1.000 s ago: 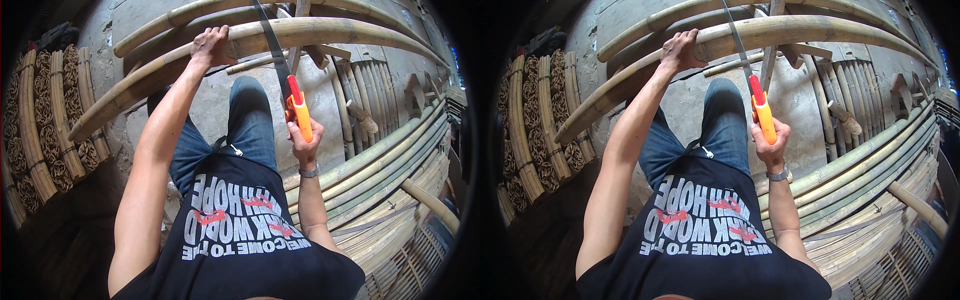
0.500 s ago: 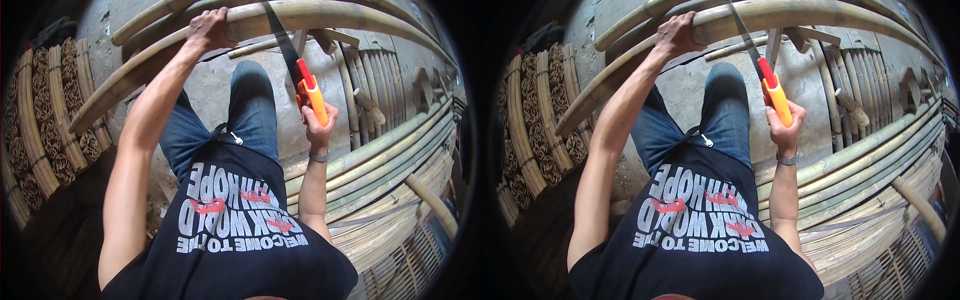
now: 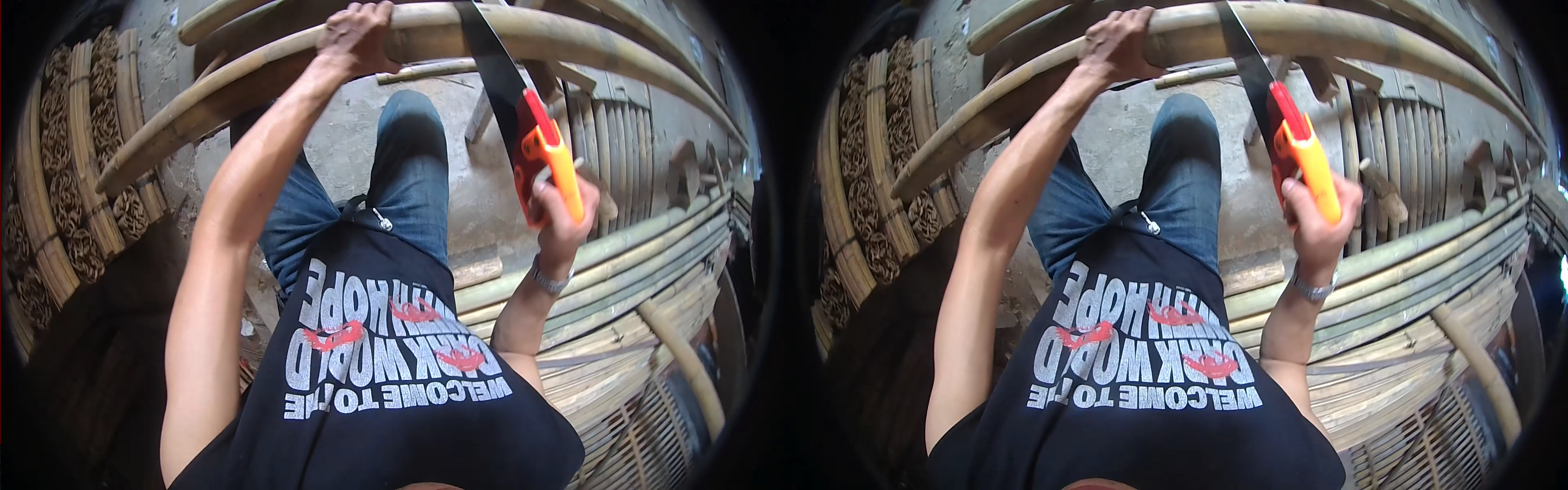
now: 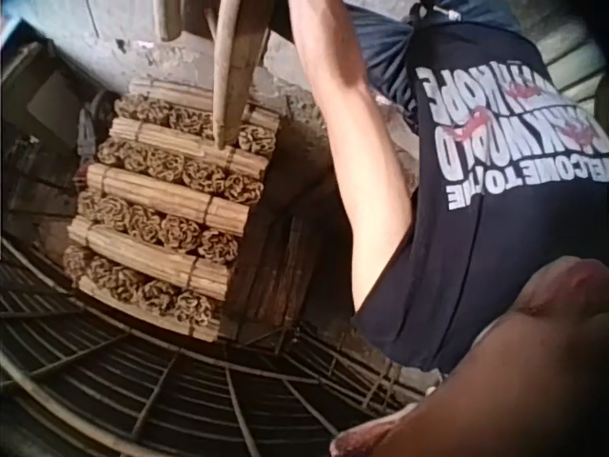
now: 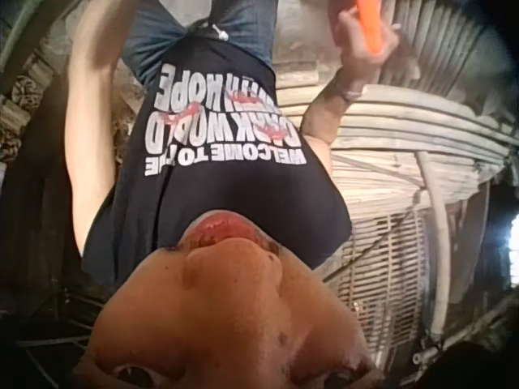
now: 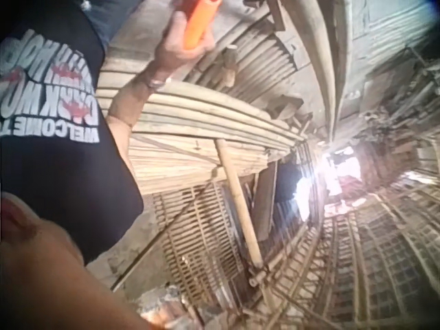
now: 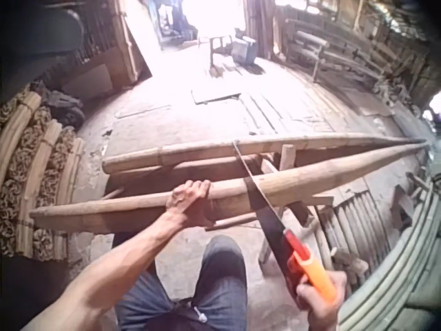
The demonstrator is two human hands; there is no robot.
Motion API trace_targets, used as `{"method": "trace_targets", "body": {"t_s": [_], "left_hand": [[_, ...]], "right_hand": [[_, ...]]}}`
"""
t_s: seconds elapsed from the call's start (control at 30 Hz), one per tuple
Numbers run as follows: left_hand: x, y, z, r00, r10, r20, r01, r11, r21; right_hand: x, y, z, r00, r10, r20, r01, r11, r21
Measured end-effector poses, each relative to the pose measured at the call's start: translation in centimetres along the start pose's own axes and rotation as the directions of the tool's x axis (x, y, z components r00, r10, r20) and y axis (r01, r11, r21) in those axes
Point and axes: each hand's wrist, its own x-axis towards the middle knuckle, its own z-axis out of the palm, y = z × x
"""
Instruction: Sawing through a long bamboo pole using a hand saw in a workshop.
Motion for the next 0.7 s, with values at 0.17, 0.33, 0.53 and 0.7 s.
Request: {"method": "trace_targets", "body": {"t_s": [0.17,0.33,0.53,0.7], "left_hand": [[-0.4,-0.7,0.6,1.0,0.022,0.008,-0.022,0.999,0.023],[0.0,0.7,-0.6,1.0,-0.005,-0.006,0.005,0.996,-0.086],[-0.4,-0.5,0.0,0.999,0.019,0.027,-0.017,0.998,-0.059],[0.0,-0.6,1.1,1.0,-0.002,0.004,0.002,1.0,-0.021]], "right_hand": [[-2.1,4.6,2.6,0.99,-0.092,0.107,0.107,0.984,-0.14],[-4.6,4.0,4.8,0.991,-0.135,-0.018,0.131,0.981,-0.141],[0.5,-5.3,1.8,0.999,0.039,0.014,-0.038,0.999,-0.032],[9.5,-12.5,-1.7,0.928,0.028,0.371,-0.07,0.993,0.1]]}}
